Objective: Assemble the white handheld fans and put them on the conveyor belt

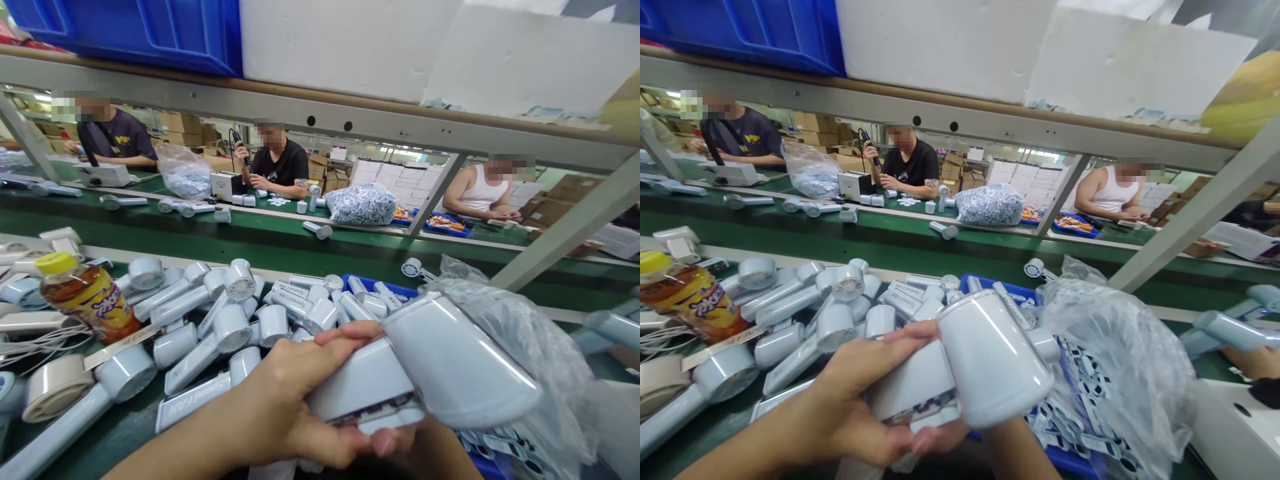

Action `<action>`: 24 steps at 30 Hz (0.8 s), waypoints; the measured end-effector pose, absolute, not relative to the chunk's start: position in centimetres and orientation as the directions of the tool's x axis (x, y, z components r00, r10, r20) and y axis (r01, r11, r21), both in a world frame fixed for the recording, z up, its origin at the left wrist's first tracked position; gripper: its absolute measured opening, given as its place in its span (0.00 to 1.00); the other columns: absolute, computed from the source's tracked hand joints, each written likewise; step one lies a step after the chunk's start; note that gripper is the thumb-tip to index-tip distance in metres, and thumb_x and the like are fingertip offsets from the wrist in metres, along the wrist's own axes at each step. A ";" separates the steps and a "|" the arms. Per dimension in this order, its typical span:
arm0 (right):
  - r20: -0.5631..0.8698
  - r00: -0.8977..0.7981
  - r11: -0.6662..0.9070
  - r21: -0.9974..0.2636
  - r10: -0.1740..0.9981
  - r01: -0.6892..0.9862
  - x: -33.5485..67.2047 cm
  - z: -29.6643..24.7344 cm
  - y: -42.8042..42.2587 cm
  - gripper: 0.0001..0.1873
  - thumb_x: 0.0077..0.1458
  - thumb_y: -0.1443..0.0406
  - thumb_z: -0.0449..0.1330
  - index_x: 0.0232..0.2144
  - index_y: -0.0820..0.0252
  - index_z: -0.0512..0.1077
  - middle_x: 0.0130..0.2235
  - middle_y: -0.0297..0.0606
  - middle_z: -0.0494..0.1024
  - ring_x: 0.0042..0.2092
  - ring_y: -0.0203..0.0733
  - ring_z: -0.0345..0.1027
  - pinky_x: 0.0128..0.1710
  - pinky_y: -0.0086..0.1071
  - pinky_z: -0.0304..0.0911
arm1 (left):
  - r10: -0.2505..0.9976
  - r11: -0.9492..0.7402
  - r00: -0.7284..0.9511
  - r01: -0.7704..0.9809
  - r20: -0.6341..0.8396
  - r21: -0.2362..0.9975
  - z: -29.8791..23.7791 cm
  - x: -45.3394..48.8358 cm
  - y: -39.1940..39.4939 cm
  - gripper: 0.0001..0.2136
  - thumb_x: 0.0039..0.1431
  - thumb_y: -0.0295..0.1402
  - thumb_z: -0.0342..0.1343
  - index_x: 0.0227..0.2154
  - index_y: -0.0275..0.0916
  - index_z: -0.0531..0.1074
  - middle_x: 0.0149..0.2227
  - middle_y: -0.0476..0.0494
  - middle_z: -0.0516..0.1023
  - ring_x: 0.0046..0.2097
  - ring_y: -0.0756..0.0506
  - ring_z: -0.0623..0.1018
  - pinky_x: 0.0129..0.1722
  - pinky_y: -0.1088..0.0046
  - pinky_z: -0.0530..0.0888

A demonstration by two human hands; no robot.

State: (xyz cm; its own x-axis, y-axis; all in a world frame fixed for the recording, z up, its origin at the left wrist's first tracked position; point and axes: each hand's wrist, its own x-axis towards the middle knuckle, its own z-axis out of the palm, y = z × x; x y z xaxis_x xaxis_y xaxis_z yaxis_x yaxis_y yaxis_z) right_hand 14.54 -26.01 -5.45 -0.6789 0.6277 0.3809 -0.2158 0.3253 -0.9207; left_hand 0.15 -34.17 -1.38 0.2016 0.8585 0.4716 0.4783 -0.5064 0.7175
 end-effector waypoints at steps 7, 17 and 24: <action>0.348 -0.667 0.163 -0.932 0.659 -0.325 13.2 -5.4 -23.3 0.34 0.38 0.46 0.63 0.46 0.56 0.65 0.41 0.42 0.75 0.44 0.50 0.69 0.47 0.44 0.61 | 0.977 -0.206 0.084 0.166 0.195 0.964 -2.2 -0.4 -31.6 0.23 0.48 0.33 0.58 0.49 0.39 0.64 0.44 0.41 0.73 0.41 0.42 0.75 0.38 0.69 0.72; 0.376 -0.565 0.629 -0.690 0.735 0.358 13.1 -4.5 -24.9 0.21 0.57 0.51 0.44 0.24 0.59 0.63 0.22 0.37 0.69 0.25 0.40 0.63 0.26 0.32 0.55 | 0.900 -0.310 -0.153 0.433 0.407 0.847 -3.6 0.0 -30.9 0.33 0.48 0.30 0.56 0.57 0.38 0.50 0.57 0.36 0.60 0.58 0.37 0.60 0.56 0.59 0.58; 0.528 -0.394 0.611 -0.783 0.752 0.117 11.4 -7.0 -24.9 0.20 0.59 0.56 0.44 0.20 0.59 0.60 0.19 0.29 0.59 0.21 0.34 0.54 0.21 0.28 0.52 | 0.966 -0.194 -0.144 0.145 0.215 0.970 -3.2 0.6 -30.9 0.28 0.47 0.27 0.55 0.53 0.37 0.54 0.47 0.40 0.70 0.47 0.42 0.71 0.46 0.66 0.69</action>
